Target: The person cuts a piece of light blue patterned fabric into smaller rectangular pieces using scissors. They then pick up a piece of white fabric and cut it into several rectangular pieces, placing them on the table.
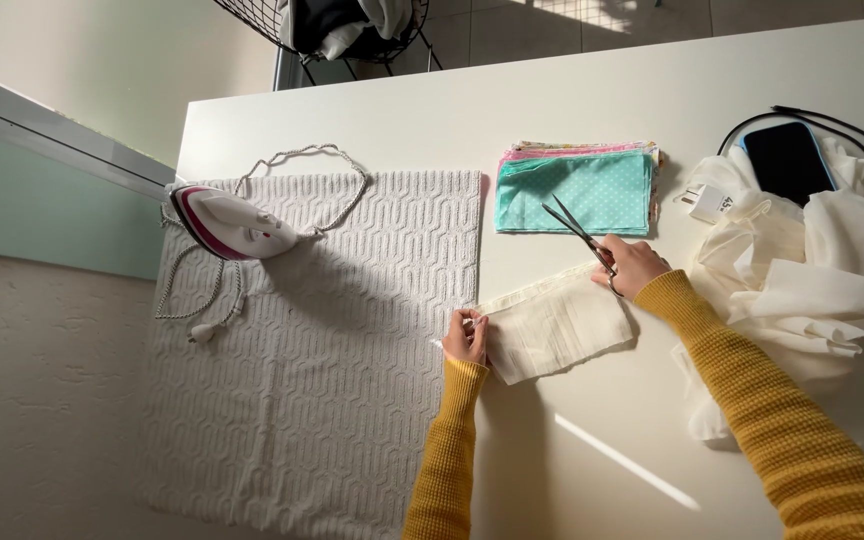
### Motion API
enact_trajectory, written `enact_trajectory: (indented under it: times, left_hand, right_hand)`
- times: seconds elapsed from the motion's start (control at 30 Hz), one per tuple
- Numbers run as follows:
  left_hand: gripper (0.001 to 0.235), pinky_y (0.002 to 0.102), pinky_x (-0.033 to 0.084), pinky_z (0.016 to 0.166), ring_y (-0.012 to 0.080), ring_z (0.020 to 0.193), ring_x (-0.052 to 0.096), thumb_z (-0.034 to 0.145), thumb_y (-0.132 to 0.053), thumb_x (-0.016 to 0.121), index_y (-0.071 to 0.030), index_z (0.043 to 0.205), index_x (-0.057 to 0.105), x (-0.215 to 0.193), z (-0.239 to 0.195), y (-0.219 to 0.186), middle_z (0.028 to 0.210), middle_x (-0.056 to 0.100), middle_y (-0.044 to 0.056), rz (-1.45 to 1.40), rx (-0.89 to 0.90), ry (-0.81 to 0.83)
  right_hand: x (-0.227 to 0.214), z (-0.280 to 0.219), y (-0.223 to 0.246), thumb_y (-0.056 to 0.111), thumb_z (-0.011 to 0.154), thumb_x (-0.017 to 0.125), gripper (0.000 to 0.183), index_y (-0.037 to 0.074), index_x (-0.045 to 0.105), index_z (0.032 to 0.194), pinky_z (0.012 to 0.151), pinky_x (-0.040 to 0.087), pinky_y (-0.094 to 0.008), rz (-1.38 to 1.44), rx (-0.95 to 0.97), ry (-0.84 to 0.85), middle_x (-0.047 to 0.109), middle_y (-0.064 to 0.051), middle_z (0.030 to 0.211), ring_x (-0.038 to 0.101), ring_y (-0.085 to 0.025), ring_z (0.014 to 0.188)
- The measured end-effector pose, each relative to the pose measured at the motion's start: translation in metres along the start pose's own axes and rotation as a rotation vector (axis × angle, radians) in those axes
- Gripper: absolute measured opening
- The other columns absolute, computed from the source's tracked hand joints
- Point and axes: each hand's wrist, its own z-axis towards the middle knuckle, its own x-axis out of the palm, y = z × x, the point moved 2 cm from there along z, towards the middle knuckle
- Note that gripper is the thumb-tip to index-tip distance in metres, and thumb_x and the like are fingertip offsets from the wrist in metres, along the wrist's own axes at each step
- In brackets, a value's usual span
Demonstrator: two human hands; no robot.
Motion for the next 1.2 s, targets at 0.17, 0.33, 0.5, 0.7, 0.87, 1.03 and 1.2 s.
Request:
enact_trajectory:
  times: [0.17,0.33,0.5,0.7,0.87,1.03,1.2]
  left_hand:
    - [0.015,0.022,0.032,0.043,0.0028,0.047,0.045,0.1,-0.017,0.068,-0.007,0.104,0.057,-0.004,-0.007,0.011,0.064,0.065,0.0,-0.227,-0.074,0.117]
    - [0.016,0.022,0.036,0.041,0.0035,0.049,0.047,0.102,-0.015,0.066,-0.005,0.107,0.055,-0.025,-0.012,-0.035,0.068,0.062,-0.001,-0.673,-0.25,0.347]
    - [0.016,0.022,0.048,0.048,0.0045,0.057,0.064,0.101,-0.019,0.065,-0.006,0.106,0.057,-0.012,0.002,-0.001,0.076,0.075,0.004,-0.269,-0.085,0.139]
    - [0.029,0.033,0.052,0.06,0.0229,0.078,0.062,0.096,-0.027,0.069,-0.009,0.117,0.059,-0.019,-0.021,-0.095,0.107,0.07,0.014,0.451,0.016,-0.048]
    - [0.063,0.062,0.022,0.117,0.0355,0.147,0.03,0.096,-0.042,0.063,-0.015,0.15,0.046,0.029,-0.051,-0.164,0.157,0.042,0.014,0.762,0.527,0.078]
    - [0.077,0.066,0.002,0.118,0.0353,0.154,0.013,0.092,-0.049,0.062,-0.018,0.157,0.036,0.062,-0.055,-0.159,0.166,0.026,0.012,0.795,0.697,0.182]
    - [0.041,0.046,0.041,0.111,0.0285,0.125,0.054,0.101,-0.043,0.064,-0.007,0.122,0.062,0.108,-0.1,-0.195,0.128,0.062,0.009,0.433,0.492,0.468]
  right_hand:
    - [-0.019,-0.011,0.004,0.034,0.079,0.083,0.043,0.005,0.058,0.098,0.069,0.054,-0.039,0.179,0.021,0.095,0.071,-0.009,0.079,0.069,-0.024,0.071]
    - [-0.061,-0.023,0.028,0.032,0.081,0.082,0.039,0.003,0.057,0.09,0.061,0.053,-0.038,0.332,0.108,0.304,0.071,-0.007,0.076,0.066,-0.018,0.063]
    - [-0.025,0.006,0.009,0.029,0.083,0.081,0.038,0.002,0.055,0.091,0.062,0.055,-0.037,0.285,0.089,0.135,0.071,-0.01,0.077,0.069,-0.018,0.062]
    - [0.005,-0.018,0.0,0.03,0.082,0.083,0.043,0.003,0.053,0.098,0.063,0.052,-0.039,0.168,-0.014,-0.286,0.071,-0.01,0.082,0.066,-0.022,0.064]
    - [-0.038,-0.109,0.015,0.023,0.088,0.082,0.036,0.005,0.054,0.101,0.062,0.053,-0.034,0.35,0.094,-0.447,0.07,-0.011,0.081,0.068,-0.019,0.063]
    - [-0.055,-0.227,-0.032,0.011,0.089,0.079,0.03,0.003,0.053,0.101,0.069,0.057,-0.028,0.526,0.062,-0.693,0.069,-0.008,0.092,0.071,-0.014,0.074]
    - [-0.047,-0.321,-0.078,0.005,0.094,0.074,0.025,0.004,0.051,0.103,0.072,0.059,-0.03,0.498,0.293,-0.823,0.069,-0.009,0.096,0.071,-0.016,0.078]
